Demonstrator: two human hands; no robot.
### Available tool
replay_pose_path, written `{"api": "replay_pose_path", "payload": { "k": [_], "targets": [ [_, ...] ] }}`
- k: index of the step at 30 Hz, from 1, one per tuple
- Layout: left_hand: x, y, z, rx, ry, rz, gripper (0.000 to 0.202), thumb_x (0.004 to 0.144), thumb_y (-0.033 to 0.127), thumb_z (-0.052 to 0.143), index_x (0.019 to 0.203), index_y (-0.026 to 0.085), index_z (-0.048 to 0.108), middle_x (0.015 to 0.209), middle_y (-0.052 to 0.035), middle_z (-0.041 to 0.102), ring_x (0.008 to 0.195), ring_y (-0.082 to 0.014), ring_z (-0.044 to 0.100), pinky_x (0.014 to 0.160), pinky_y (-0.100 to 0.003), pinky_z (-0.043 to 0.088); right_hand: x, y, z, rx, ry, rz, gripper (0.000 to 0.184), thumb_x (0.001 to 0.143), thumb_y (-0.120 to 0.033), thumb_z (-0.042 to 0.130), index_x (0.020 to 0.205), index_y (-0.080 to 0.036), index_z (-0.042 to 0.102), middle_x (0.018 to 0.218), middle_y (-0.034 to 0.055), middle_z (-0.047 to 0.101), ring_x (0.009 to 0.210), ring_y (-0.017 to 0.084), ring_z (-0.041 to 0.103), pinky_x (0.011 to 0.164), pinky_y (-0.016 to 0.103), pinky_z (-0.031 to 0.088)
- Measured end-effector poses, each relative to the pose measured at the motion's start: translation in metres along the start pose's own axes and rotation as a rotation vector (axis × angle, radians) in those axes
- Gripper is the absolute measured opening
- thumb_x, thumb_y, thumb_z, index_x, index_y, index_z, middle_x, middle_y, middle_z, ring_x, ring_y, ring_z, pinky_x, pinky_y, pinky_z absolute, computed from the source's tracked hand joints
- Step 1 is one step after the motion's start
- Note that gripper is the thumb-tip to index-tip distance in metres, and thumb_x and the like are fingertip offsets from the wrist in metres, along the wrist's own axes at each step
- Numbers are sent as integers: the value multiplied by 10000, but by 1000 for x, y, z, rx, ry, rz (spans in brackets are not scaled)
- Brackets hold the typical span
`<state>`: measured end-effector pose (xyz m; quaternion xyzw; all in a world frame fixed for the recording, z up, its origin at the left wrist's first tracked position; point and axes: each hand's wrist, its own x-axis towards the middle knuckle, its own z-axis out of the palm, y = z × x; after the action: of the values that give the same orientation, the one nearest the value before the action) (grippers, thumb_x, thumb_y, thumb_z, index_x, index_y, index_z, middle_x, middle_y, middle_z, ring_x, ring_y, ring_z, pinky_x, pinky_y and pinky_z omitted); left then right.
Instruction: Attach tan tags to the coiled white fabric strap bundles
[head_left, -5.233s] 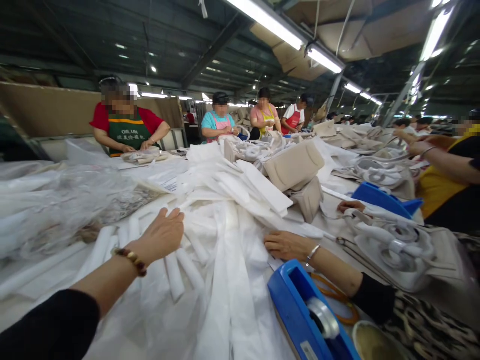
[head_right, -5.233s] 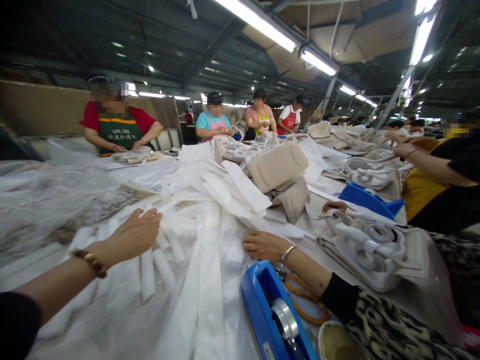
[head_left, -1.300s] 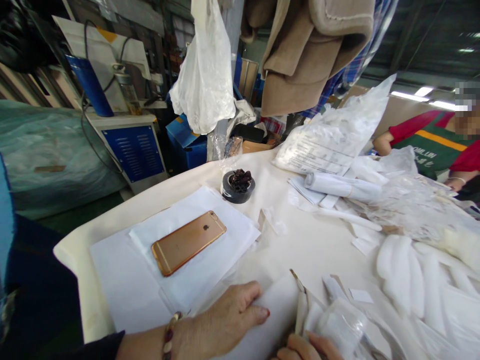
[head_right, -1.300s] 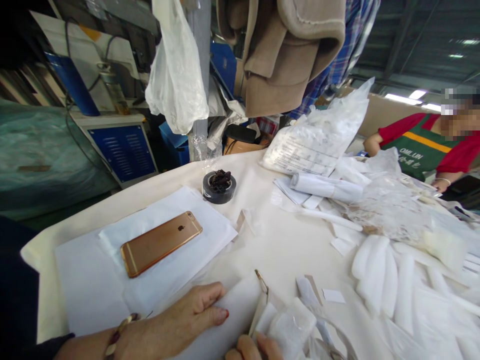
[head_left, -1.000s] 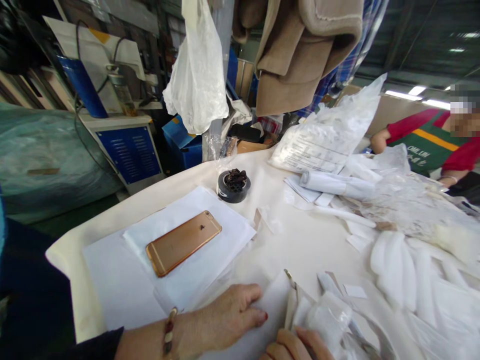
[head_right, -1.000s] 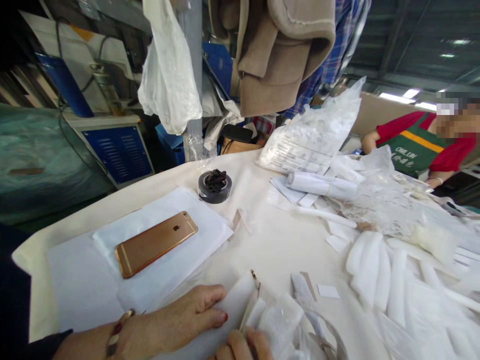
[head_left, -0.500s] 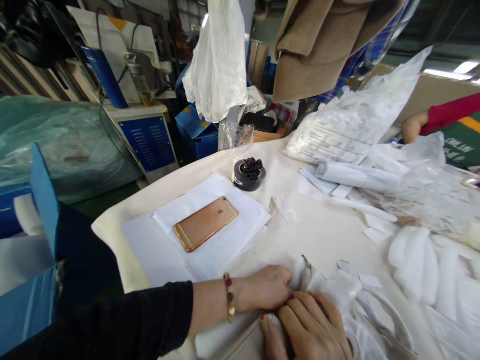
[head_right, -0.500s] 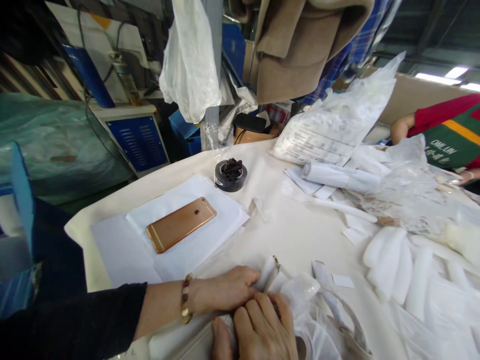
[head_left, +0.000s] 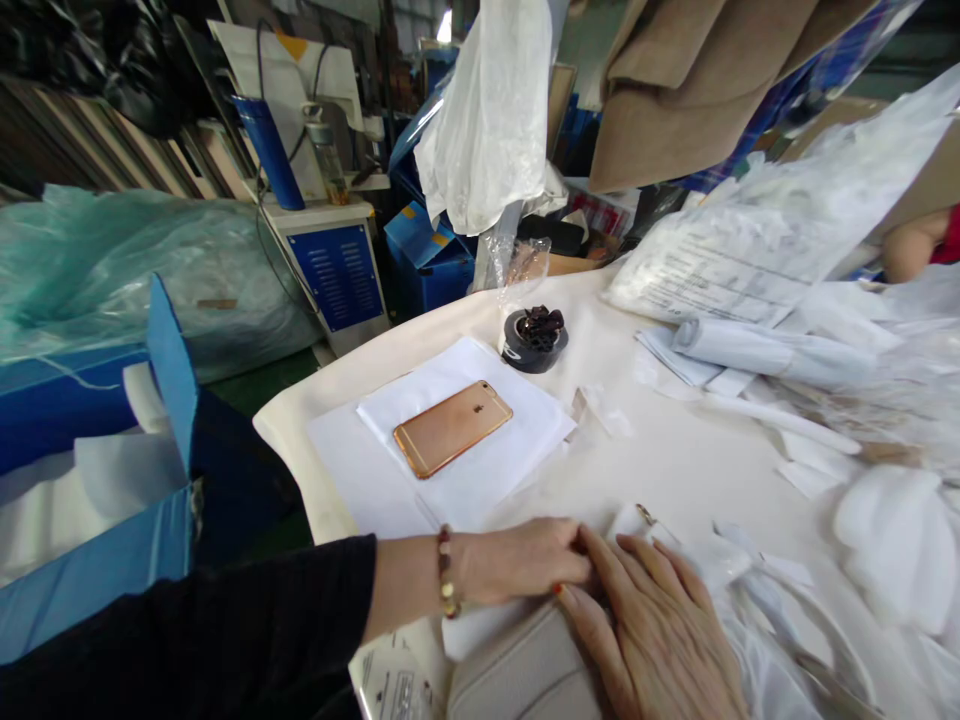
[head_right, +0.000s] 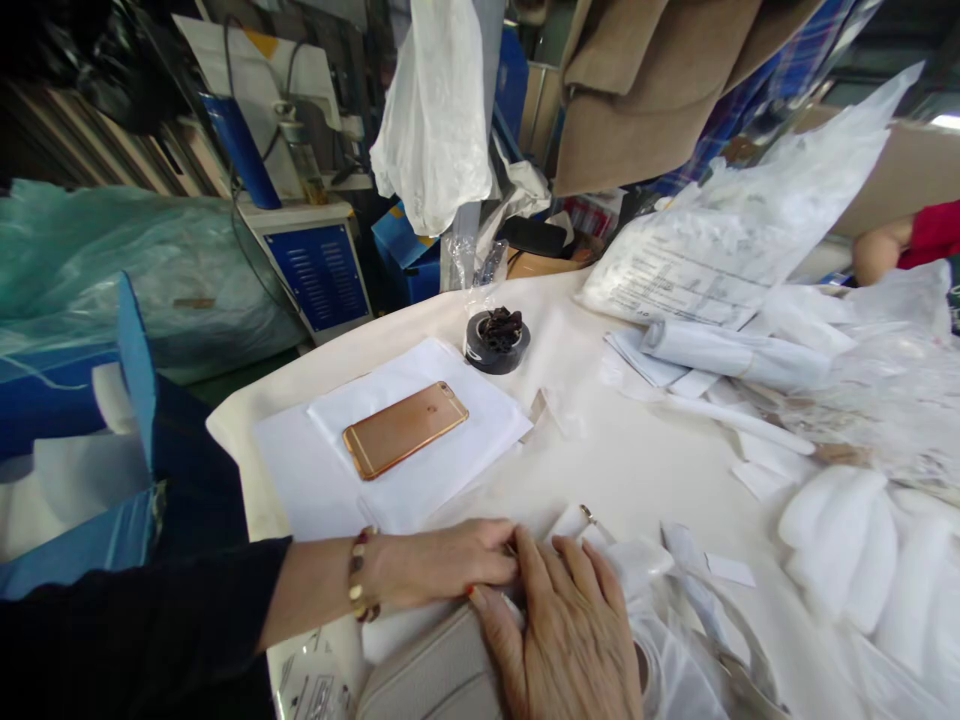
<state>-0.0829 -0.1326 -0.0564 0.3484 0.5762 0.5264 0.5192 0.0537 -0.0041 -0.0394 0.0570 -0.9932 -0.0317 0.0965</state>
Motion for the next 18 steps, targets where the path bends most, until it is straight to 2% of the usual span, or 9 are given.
{"api": "replay_pose_path", "payload": {
  "k": [3, 6, 8, 11, 14, 16, 18],
  "targets": [
    [-44, 7, -11, 27, 4, -93, 315, 811, 145, 451, 1099, 121, 577, 1089, -72, 644, 1018, -190, 573, 902, -298, 421, 0, -1, 2, 48, -36, 55, 324, 883, -435, 476, 1145, -285, 591, 1118, -14, 670, 1066, 251, 558, 967, 448, 330],
    [-79, 11, -17, 169, -12, -131, 342, 785, 80, 426, 1065, 125, 617, 1054, -76, 659, 983, -193, 591, 863, -277, 441, -2, 2, 5, 51, -29, 26, 296, 881, -421, 492, 1140, -322, 597, 1136, -55, 665, 1091, 229, 559, 994, 434, 296],
    [-92, 14, -20, 351, -45, -83, 376, 776, 44, 419, 1072, 143, 629, 1025, -77, 668, 959, -197, 602, 850, -273, 451, -4, 5, 6, 32, -22, -6, 320, 870, -440, 509, 1163, -338, 587, 1179, -66, 649, 1114, 232, 553, 1006, 430, 272],
    [-99, 18, -28, 564, -190, 71, 475, 792, 6, 390, 1236, 84, 540, 1210, -153, 597, 1137, -233, 541, 984, -301, 399, -5, 9, 5, 9, -11, -51, 360, 854, -468, 521, 1184, -338, 583, 1206, -61, 640, 1121, 245, 553, 998, 426, 264],
    [-98, 20, -38, 625, -345, 192, 601, 738, -59, 367, 1331, 19, 425, 1341, -190, 489, 1257, -234, 447, 1065, -284, 332, -3, 10, 1, 15, 24, -105, 341, 865, -439, 506, 1181, -342, 590, 1197, -71, 644, 1104, 240, 562, 983, 424, 267],
    [-95, 19, -43, 701, -386, 254, 629, 719, -78, 374, 1331, 55, 428, 1328, -168, 508, 1244, -219, 464, 1045, -267, 363, 0, 10, -1, 16, 59, -146, 314, 871, -433, 503, 1148, -334, 612, 1155, -72, 666, 1066, 239, 581, 963, 425, 271],
    [-92, 18, -45, 860, -385, 359, 525, 771, -45, 417, 1280, 72, 472, 1229, -158, 580, 1146, -220, 538, 956, -268, 437, 2, 10, -2, 21, 91, -170, 288, 868, -439, 517, 1104, -321, 633, 1106, -69, 687, 1031, 242, 596, 948, 427, 268]
  ]
}}
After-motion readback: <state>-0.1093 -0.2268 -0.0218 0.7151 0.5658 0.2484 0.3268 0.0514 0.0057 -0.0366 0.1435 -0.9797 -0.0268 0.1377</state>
